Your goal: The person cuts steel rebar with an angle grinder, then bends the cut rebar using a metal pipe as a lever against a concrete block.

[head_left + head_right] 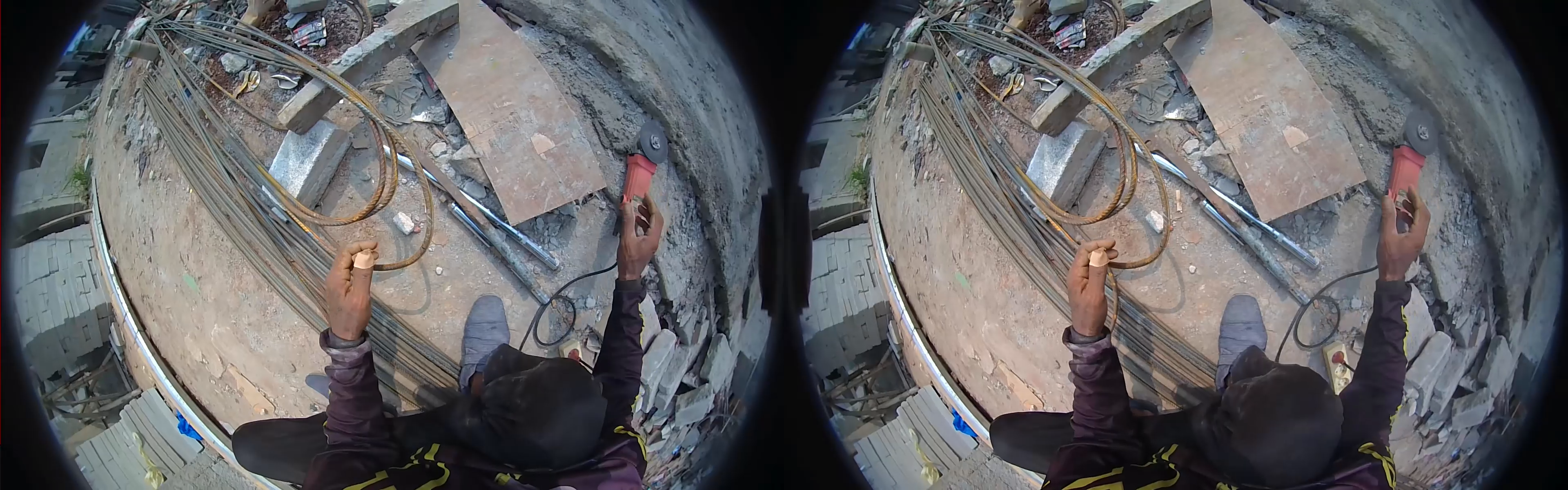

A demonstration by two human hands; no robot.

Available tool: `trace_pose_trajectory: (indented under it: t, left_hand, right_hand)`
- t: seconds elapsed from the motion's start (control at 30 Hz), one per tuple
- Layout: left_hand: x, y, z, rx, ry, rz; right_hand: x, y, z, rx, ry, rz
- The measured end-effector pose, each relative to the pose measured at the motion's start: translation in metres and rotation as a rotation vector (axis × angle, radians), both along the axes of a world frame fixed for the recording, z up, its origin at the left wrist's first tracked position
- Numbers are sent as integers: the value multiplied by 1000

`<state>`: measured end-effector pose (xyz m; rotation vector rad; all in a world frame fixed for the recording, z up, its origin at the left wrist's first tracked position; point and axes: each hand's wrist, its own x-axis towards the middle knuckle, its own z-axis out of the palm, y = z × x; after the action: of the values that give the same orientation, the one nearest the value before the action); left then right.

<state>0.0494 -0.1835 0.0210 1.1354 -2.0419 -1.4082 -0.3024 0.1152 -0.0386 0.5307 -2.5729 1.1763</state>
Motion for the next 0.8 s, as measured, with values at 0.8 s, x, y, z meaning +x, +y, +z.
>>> trace_pose_trajectory:
  t: [0.8]
  left_hand:
    - [3, 5, -28, -382, -314, -265]
  right_hand:
    - [118, -262, 39, -359, -1321, 1023]
